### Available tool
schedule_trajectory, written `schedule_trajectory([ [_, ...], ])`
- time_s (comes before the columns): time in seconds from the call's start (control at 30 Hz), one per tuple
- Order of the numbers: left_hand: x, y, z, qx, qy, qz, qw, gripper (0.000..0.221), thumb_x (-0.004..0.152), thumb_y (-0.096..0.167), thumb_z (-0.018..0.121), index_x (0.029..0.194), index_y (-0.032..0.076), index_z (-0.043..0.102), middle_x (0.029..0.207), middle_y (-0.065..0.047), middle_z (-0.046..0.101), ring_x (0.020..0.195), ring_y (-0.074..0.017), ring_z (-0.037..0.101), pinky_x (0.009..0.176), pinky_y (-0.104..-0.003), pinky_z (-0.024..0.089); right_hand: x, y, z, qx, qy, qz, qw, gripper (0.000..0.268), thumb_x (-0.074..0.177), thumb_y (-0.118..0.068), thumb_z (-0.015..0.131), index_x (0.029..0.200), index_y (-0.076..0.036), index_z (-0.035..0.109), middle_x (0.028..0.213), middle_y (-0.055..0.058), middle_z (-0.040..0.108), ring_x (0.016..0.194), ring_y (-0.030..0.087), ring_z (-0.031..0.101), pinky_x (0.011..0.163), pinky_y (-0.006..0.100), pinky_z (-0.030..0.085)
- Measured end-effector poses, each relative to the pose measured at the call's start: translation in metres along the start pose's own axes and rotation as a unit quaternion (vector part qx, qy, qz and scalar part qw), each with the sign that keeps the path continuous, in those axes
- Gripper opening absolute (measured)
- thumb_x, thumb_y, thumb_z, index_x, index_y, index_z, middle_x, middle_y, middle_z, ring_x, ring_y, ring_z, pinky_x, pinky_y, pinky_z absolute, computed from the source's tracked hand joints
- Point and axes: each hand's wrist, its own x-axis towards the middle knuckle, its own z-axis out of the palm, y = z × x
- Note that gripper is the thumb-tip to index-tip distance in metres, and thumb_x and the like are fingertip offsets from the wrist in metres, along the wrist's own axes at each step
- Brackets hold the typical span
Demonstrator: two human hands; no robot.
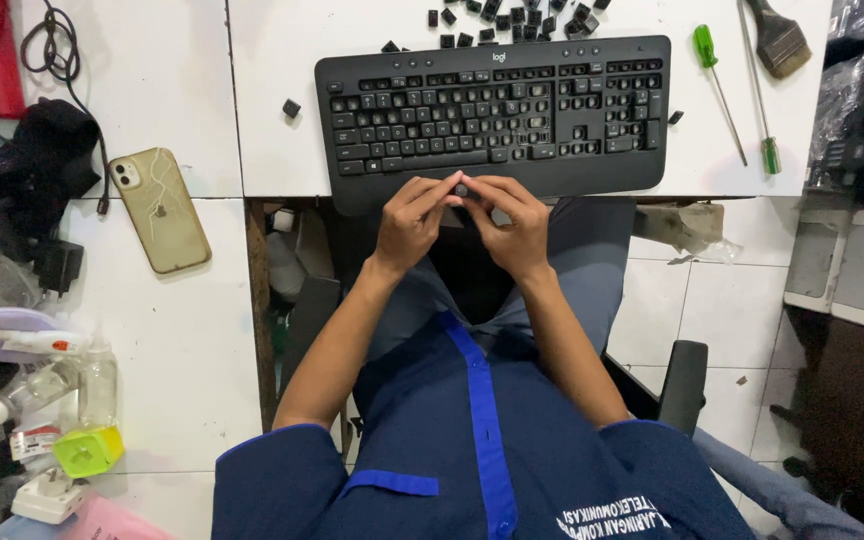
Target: Attaching individual keycaps to a computer keyboard base on a repair bench.
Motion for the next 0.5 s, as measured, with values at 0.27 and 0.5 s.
schedule_trajectory([
  [0.27,0.000,0.002,0.000,0.003,-0.008,-0.002,1.000,0.035,0.111,0.009,0.088,0.145,0.008,0.088,0.102,-0.009,0.088,0.082,-0.0280,0.079,0.073,-0.036,0.065,-0.004,0.011,0.001,0.067,0.006,0.080,0.994,0.032,0.096,0.005,0.102,0.125,-0.004,0.092,0.109,0.015,0.086,0.074,0.023,0.079,0.066,0.039,0.067],
  [0.5,-0.008,-0.001,-0.009,0.005,-0.070,-0.039,0.997,0.042,0.122,0.007,0.078,0.161,0.011,0.067,0.122,-0.010,0.080,0.095,-0.0193,0.076,0.084,-0.030,0.069,0.089,0.028,-0.014,-0.074,-0.037,0.016,0.996,0.027,0.111,0.000,0.094,0.132,-0.013,0.083,0.116,0.008,0.080,0.078,0.015,0.068,0.071,0.031,0.059],
])
